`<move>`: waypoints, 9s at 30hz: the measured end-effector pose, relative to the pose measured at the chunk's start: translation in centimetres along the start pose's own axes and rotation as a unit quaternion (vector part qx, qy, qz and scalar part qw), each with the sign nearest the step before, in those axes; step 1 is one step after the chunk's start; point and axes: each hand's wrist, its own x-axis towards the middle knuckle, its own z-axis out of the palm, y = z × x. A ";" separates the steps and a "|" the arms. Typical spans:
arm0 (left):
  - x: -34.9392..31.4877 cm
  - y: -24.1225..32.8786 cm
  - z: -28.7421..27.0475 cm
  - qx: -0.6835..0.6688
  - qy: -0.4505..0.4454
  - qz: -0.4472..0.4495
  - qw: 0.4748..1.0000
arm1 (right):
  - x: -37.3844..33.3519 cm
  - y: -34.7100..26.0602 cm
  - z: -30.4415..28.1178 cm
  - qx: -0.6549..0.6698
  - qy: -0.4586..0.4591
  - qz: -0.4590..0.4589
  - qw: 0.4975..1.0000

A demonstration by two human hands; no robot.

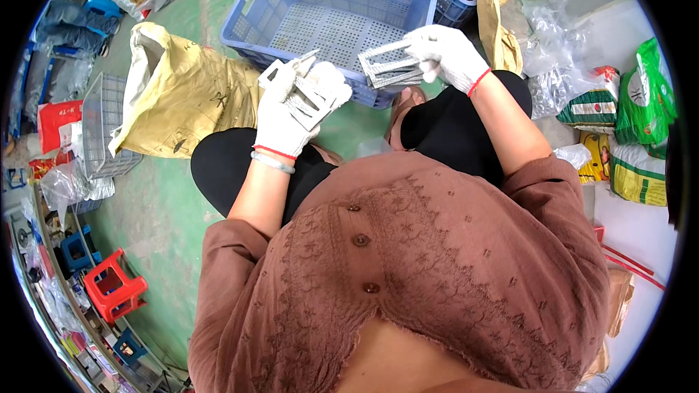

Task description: The person sits on the floor and sorts small rectangular metal parts from a blue basket. They pick up the parts, inspect them, and place them into a plastic bag on the floor. The person repeats this process, handling the parts one by one or in small groups.

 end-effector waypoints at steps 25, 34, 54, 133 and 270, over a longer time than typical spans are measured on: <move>1.8 -1.1 1.0 0.038 -0.014 -0.078 0.996 | -1.2 -1.3 1.4 -0.183 -0.076 -0.248 0.948; 1.9 -1.2 2.0 0.042 -0.016 -0.080 0.996 | -1.8 -1.6 0.8 -0.168 -0.095 -0.284 0.939; 1.1 -2.2 2.9 0.060 -0.039 -0.104 0.992 | -1.7 -1.5 0.1 -0.042 -0.109 -0.273 0.955; -1.1 1.5 6.3 0.023 -0.005 0.094 0.995 | -2.1 -1.5 11.9 -0.225 0.009 -0.396 0.890; 8.3 0.3 2.9 0.319 0.188 -0.092 0.924 | 8.3 21.0 -14.0 0.208 0.249 0.015 0.946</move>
